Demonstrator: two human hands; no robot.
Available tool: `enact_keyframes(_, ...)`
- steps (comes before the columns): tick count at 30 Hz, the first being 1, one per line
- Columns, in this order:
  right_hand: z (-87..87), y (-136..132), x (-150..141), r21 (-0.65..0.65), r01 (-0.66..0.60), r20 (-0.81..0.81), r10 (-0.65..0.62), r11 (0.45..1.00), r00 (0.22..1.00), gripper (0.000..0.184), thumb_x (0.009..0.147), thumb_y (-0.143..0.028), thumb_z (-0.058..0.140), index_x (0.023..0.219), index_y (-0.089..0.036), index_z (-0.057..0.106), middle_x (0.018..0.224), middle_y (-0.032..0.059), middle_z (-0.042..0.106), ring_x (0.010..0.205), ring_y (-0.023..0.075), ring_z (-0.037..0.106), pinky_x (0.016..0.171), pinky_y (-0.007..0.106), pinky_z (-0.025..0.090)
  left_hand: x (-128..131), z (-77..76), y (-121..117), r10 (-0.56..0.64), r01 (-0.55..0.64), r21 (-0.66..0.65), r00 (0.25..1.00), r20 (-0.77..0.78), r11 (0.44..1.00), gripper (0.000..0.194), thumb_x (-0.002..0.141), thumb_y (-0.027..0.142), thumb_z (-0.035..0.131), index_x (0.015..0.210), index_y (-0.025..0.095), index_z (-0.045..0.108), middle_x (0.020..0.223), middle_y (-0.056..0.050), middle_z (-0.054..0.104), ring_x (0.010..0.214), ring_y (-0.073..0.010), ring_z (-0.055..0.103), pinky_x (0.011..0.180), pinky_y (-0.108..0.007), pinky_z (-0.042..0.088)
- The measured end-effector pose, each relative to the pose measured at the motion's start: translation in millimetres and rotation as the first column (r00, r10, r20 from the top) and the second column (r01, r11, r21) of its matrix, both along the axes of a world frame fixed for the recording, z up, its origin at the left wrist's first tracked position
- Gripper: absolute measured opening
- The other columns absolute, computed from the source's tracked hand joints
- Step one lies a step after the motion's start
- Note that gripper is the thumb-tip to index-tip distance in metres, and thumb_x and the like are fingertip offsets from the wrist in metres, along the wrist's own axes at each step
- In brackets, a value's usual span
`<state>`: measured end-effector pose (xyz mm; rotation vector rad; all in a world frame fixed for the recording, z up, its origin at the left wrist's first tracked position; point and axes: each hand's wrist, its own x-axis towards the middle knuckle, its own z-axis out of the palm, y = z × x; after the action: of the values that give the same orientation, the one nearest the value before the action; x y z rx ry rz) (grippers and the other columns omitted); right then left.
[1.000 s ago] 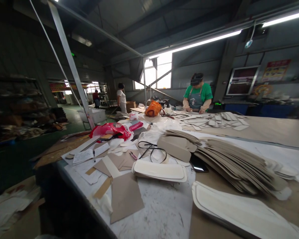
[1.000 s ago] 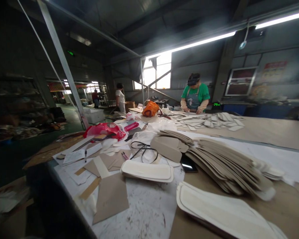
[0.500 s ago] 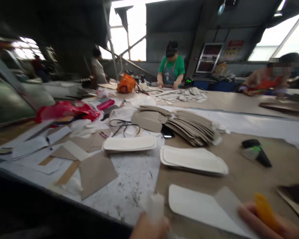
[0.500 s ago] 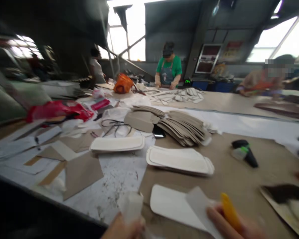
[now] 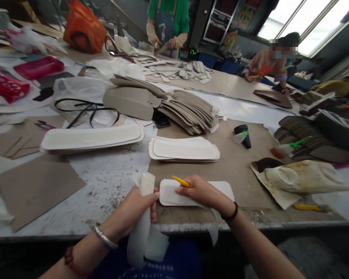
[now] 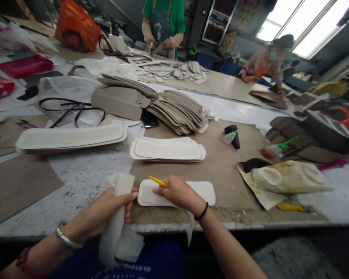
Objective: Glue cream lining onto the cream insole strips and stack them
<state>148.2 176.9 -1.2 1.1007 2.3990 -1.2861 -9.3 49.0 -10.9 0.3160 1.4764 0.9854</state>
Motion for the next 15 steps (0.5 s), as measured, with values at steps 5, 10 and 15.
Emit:
enact_keyframes(5,-1.3,3,-11,0.048,-0.025,0.093,0.021,0.999,0.995,0.022,0.086,-0.029,0.060,0.069,-0.015,0.061,0.060,-0.0036,0.049,0.059,0.0112,0.043,0.056,0.023,0.028,-4,-0.9,14,-0.075,0.077,-0.074,0.997,0.026,0.994,0.028,0.066,0.026,0.063,0.043,0.018,0.050,0.037,0.001,0.049,0.037,-0.0108,0.046,0.045,-0.025,0.044)
enact_keyframes(10,0.2,2,-19,0.092,-0.064,0.189,0.045,0.994,0.981,0.019,0.087,-0.031,0.061,0.078,-0.016,0.068,0.067,0.0006,0.060,0.063,0.0137,0.050,0.058,0.024,0.029,-3,-0.8,19,-0.112,0.113,-0.117,0.994,0.020,0.987,0.035,0.072,0.017,0.056,0.038,0.016,0.050,0.036,-0.002,0.051,0.035,-0.0111,0.048,0.044,-0.023,0.042)
enact_keyframes(15,-1.6,2,-22,0.134,-0.103,0.223,0.072,0.986,0.972,0.019,0.088,-0.034,0.061,0.086,-0.017,0.071,0.078,0.0056,0.070,0.073,0.0178,0.060,0.060,0.025,0.031,-3,-8.2,21,-0.108,0.104,-0.120,0.994,-0.030,0.987,0.036,0.077,0.021,0.056,0.041,0.017,0.050,0.036,0.000,0.050,0.034,-0.0112,0.048,0.042,-0.022,0.041)
